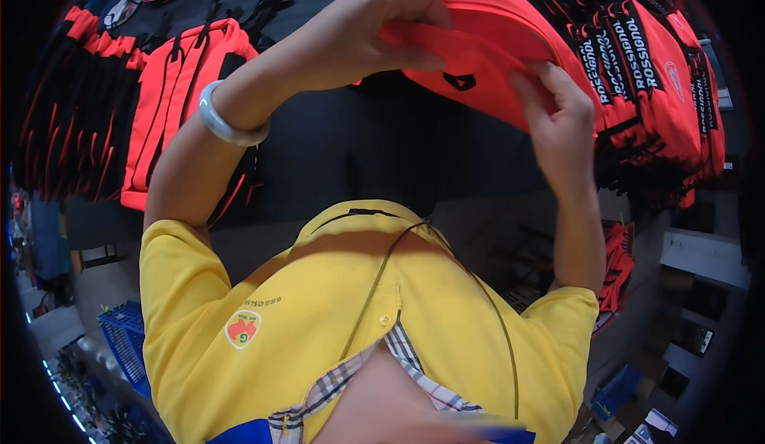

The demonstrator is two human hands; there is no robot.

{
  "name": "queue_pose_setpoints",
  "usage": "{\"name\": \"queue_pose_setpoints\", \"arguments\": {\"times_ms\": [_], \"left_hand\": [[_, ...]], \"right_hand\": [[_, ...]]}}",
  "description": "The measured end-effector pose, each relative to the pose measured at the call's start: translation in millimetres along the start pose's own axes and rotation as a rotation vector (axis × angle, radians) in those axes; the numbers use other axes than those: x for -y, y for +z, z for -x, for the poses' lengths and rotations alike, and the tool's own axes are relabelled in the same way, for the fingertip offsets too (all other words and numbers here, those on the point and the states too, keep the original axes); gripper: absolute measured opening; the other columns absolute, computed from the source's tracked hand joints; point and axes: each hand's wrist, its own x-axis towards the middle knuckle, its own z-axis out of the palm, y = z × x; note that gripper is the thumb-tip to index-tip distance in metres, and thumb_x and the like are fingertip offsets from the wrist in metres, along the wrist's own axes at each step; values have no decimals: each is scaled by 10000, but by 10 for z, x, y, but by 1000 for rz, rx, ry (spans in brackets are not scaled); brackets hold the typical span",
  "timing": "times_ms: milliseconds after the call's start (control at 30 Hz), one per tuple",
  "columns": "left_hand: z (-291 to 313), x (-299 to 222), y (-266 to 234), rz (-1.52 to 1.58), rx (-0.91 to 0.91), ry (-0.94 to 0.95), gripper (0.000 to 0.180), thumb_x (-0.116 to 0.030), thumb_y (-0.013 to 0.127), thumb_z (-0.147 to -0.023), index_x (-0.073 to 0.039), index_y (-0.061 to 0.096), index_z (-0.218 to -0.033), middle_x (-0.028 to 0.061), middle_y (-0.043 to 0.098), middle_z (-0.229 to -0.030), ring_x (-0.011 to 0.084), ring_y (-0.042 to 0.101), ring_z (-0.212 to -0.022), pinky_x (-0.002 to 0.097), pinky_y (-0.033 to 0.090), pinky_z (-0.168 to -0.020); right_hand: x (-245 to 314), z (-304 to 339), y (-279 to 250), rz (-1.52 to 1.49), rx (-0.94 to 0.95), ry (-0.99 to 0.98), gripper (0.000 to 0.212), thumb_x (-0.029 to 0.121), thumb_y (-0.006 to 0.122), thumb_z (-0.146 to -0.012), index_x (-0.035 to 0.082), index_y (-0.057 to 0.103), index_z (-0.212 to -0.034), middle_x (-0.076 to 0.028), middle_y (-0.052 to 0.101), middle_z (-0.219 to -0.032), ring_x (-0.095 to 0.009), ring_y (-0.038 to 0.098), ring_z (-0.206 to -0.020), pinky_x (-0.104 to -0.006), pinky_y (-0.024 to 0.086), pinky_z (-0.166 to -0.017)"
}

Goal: Inspecting and preparing red and black backpacks for packaging in a factory setting.

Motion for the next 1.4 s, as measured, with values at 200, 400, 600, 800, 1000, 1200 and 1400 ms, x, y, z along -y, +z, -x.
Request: {"name": "queue_pose_setpoints", "arguments": {"times_ms": [200,400,600,800,1000,1200,1400], "left_hand": [[-22,19,149,319,14,-90,242,-109,709,-882,-17,493,-942,-19,485,-784,53,454,-747,232,409,-659],[207,5,300,320,176,-78,221,-184,643,-946,-35,483,-916,-8,441,-701,73,398,-633,235,338,-545],[139,97,201,250,181,-243,236,-247,584,-981,-15,556,-1013,46,477,-739,118,468,-688,280,414,-633],[-145,124,169,66,179,-31,259,-264,559,-991,-11,564,-1045,85,554,-808,160,526,-743,307,436,-674],[-178,202,295,438,103,-227,365,-308,539,-1001,-19,572,-1222,44,633,-1033,101,589,-955,234,475,-855],[10,70,187,915,338,-638,556,-385,597,-956,5,521,-1344,110,604,-1209,129,564,-1111,248,445,-963],[191,-438,234,647,456,-660,785,-548,696,-828,44,533,-1319,163,560,-1300,227,497,-1251,324,368,-1061]], "right_hand": [[15,132,143,57,-160,-34,95,87,659,-888,2,646,-931,-131,626,-777,-253,600,-669,-308,467,-617],[-349,340,112,-515,379,340,208,184,593,-974,-17,635,-1003,15,629,-845,-46,549,-817,-240,458,-735],[-514,431,66,-669,201,447,213,147,613,-959,-28,658,-1072,0,659,-924,-56,576,-858,-225,464,-805],[-352,90,-197,-332,141,195,173,136,602,-961,-24,625,-902,32,538,-729,-42,446,-688,-215,377,-621],[-345,-71,-275,6,57,59,202,140,594,-963,-17,601,-836,-24,423,-596,-67,360,-550,-250,322,-501],[-204,73,-35,-152,114,49,229,145,614,-950,-23,589,-796,-45,386,-581,-69,344,-525,-263,307,-478],[-126,179,190,-86,75,-245,136,124,703,-857,12,691,-933,-147,659,-773,-293,650,-684,-342,504,-637]]}}
